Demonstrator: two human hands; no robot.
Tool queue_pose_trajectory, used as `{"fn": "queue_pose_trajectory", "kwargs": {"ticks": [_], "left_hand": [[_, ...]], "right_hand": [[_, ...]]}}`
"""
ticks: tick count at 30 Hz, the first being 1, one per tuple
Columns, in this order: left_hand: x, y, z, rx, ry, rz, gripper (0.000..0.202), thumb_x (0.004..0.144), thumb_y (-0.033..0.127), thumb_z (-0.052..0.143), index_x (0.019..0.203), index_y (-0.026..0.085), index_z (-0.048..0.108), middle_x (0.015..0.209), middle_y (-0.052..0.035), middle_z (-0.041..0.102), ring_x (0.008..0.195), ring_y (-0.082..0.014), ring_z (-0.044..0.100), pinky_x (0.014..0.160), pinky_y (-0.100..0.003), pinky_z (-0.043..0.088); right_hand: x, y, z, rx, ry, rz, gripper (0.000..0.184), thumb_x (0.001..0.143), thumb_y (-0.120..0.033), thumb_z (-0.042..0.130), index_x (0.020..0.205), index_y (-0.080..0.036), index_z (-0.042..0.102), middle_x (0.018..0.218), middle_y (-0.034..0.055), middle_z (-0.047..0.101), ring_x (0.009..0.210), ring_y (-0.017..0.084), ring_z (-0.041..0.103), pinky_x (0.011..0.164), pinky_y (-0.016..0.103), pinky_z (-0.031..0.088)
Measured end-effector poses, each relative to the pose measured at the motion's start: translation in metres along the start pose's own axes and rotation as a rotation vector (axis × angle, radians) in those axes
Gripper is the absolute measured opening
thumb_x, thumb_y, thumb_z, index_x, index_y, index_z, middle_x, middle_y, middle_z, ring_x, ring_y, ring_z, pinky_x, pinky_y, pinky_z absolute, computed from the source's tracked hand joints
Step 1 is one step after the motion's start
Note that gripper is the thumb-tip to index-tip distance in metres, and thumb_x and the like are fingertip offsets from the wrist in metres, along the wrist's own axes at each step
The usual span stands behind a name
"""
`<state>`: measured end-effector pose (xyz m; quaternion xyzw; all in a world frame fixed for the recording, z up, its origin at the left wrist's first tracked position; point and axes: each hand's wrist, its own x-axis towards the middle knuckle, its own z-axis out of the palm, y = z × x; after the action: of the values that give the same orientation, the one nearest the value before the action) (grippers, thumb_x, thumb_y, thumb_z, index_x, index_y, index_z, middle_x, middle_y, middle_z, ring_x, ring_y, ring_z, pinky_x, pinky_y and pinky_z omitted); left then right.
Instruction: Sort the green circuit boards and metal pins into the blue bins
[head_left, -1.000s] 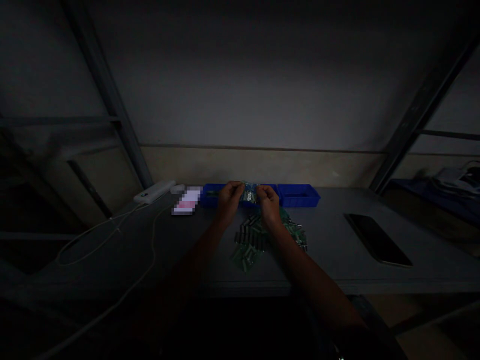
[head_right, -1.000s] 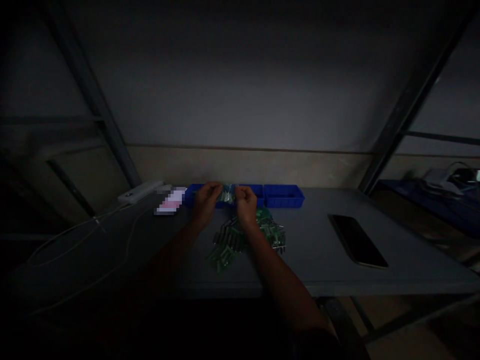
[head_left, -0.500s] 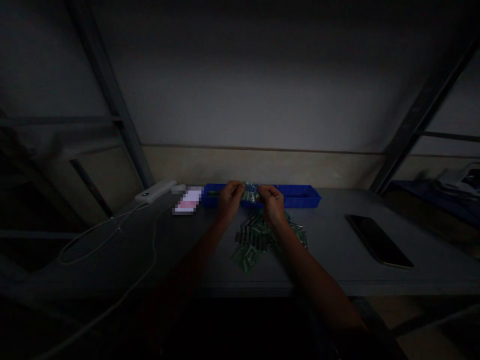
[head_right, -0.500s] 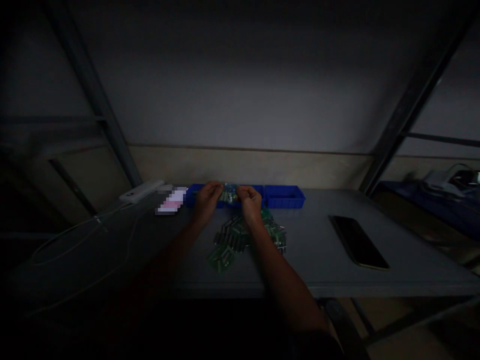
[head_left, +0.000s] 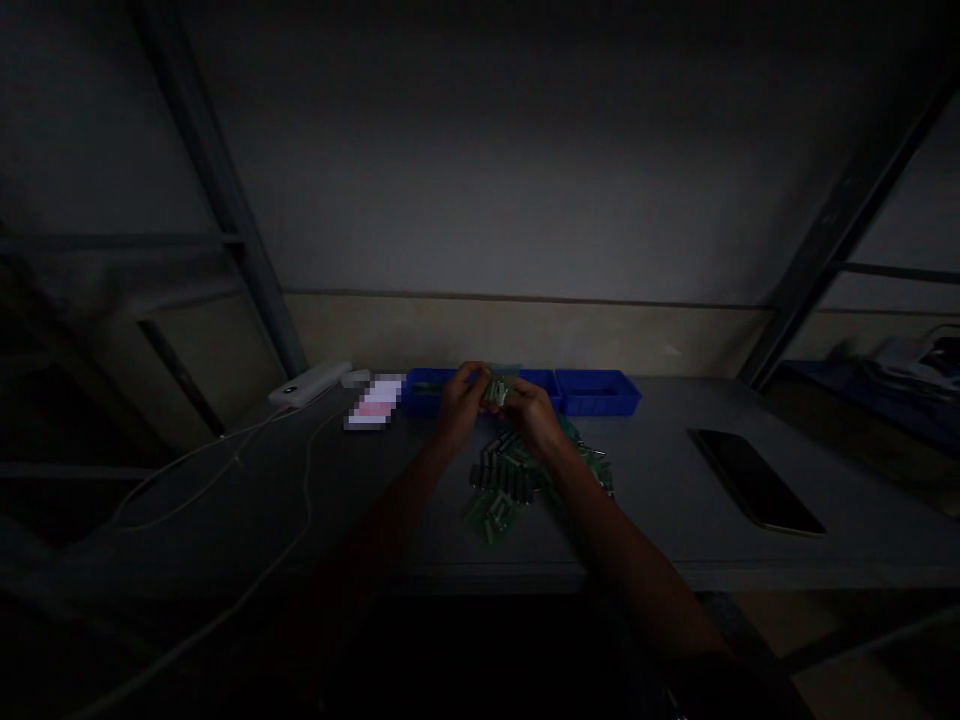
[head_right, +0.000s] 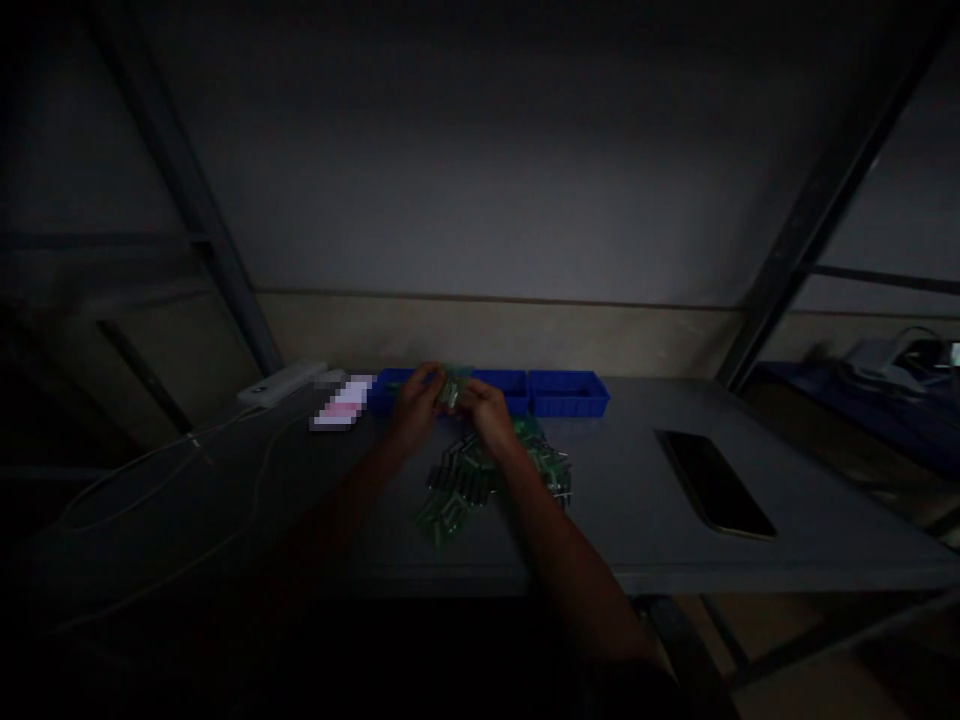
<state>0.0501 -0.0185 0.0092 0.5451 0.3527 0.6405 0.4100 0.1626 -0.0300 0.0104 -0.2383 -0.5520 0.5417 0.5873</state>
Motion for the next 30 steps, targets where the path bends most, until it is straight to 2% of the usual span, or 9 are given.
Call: {"fn": "queue_pose_trajectory", "kwargs": {"ticks": [3, 11, 15, 23, 30], "left_hand": [[-0.002, 0.001, 0.002, -0.001, 0.009, -0.002, 0.036, 0.072, 0.051, 0.060, 0.089, 0.020, 0.052, 0.049, 0.0082, 0.047, 0.037, -0.0065, 0.044, 0.036, -0.017, 0.033], [-0.004, 0.001, 0.003, 0.099, 0.043, 0.038, 0.032, 0.074, 0.047, 0.060, 0.086, 0.018, 0.055, 0.047, 0.0076, 0.045, 0.039, -0.0063, 0.042, 0.037, -0.017, 0.030], [-0.002, -0.001, 0.003, 0.106, 0.059, 0.035, 0.028, 0.074, 0.044, 0.060, 0.082, 0.017, 0.057, 0.051, 0.0064, 0.046, 0.042, -0.0064, 0.042, 0.039, -0.017, 0.031], [-0.001, -0.002, 0.005, 0.017, -0.013, -0.025, 0.028, 0.073, 0.044, 0.061, 0.077, 0.016, 0.058, 0.053, 0.0056, 0.046, 0.043, -0.0059, 0.039, 0.041, -0.018, 0.030], [-0.002, -0.002, 0.004, 0.106, -0.019, -0.007, 0.028, 0.074, 0.044, 0.060, 0.081, 0.017, 0.058, 0.055, 0.0046, 0.049, 0.046, -0.0075, 0.042, 0.044, -0.020, 0.031]], "right_hand": [[-0.002, 0.002, 0.004, -0.099, -0.034, -0.058, 0.020, 0.061, -0.039, 0.064, 0.060, -0.019, 0.060, 0.053, -0.0018, 0.057, 0.057, 0.014, 0.052, 0.052, 0.024, 0.039], [-0.002, 0.013, -0.001, -0.263, 0.093, -0.217, 0.013, 0.066, -0.030, 0.058, 0.060, -0.019, 0.058, 0.052, -0.0044, 0.054, 0.053, 0.012, 0.049, 0.054, 0.024, 0.040], [-0.002, 0.020, -0.002, -0.310, 0.178, -0.241, 0.007, 0.063, -0.024, 0.057, 0.059, -0.019, 0.056, 0.051, -0.0060, 0.051, 0.051, 0.011, 0.042, 0.051, 0.022, 0.036], [-0.004, 0.023, -0.002, -0.357, 0.215, -0.263, 0.009, 0.064, -0.021, 0.053, 0.068, -0.018, 0.060, 0.062, -0.0032, 0.058, 0.059, 0.014, 0.050, 0.059, 0.025, 0.039], [-0.005, 0.020, -0.001, -0.375, 0.208, -0.282, 0.008, 0.063, -0.020, 0.050, 0.065, -0.017, 0.057, 0.062, -0.0017, 0.058, 0.060, 0.014, 0.050, 0.059, 0.025, 0.039]]}}
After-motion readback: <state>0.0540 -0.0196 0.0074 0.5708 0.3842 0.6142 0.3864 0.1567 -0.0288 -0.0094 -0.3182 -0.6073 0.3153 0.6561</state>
